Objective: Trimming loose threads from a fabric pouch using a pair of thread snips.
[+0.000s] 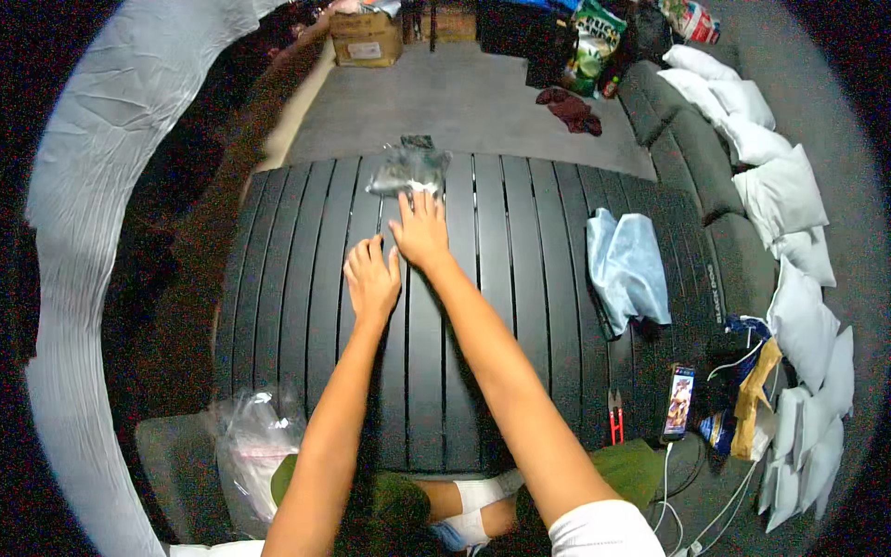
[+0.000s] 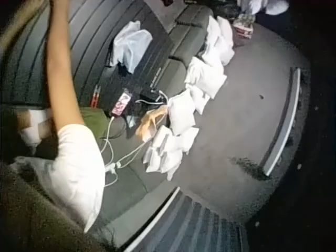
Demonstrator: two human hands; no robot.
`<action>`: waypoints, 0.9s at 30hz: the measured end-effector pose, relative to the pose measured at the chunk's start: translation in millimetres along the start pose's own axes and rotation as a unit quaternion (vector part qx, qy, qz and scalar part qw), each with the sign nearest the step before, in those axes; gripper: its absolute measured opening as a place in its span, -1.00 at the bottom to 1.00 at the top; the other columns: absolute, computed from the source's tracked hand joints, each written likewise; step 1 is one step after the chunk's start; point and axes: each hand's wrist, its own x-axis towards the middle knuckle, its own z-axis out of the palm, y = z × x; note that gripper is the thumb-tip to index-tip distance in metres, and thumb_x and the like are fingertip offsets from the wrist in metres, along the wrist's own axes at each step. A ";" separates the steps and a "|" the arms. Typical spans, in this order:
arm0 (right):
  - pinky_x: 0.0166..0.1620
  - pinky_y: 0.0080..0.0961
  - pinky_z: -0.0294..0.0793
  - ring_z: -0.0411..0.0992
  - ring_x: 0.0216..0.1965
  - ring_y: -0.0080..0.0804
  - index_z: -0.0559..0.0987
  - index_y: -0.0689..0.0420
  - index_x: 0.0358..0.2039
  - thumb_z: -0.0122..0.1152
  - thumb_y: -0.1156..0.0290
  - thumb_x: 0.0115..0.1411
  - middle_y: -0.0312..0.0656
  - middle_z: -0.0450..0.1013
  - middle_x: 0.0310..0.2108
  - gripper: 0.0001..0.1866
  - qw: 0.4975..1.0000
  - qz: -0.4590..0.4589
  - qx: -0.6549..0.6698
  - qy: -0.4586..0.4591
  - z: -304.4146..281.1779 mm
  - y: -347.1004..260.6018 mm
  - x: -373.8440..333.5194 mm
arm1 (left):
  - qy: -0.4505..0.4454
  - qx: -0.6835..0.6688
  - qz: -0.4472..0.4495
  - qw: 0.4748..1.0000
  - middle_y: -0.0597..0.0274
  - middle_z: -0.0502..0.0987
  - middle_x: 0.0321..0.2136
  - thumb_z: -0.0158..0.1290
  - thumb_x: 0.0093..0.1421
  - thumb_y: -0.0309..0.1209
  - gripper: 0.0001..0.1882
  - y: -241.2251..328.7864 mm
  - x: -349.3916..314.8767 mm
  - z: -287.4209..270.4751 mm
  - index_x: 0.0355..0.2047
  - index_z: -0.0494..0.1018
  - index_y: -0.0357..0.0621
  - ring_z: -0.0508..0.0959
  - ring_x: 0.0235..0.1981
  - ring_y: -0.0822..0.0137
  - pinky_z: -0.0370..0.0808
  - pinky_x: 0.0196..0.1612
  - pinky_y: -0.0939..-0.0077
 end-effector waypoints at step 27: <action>-0.24 -0.22 0.36 0.31 -0.24 -0.04 0.39 0.14 -0.20 0.15 0.45 -0.15 -0.02 0.27 -0.21 -0.60 0.960 0.175 -0.195 0.100 -176.7 128.5 -267.8 | 0.099 -0.087 0.172 0.976 0.17 0.33 -0.07 -0.15 0.12 -0.44 -0.63 3.0 -8.2 -19.3 -0.01 0.28 -0.05 0.28 -0.01 0.19 0.13 0.03 0.28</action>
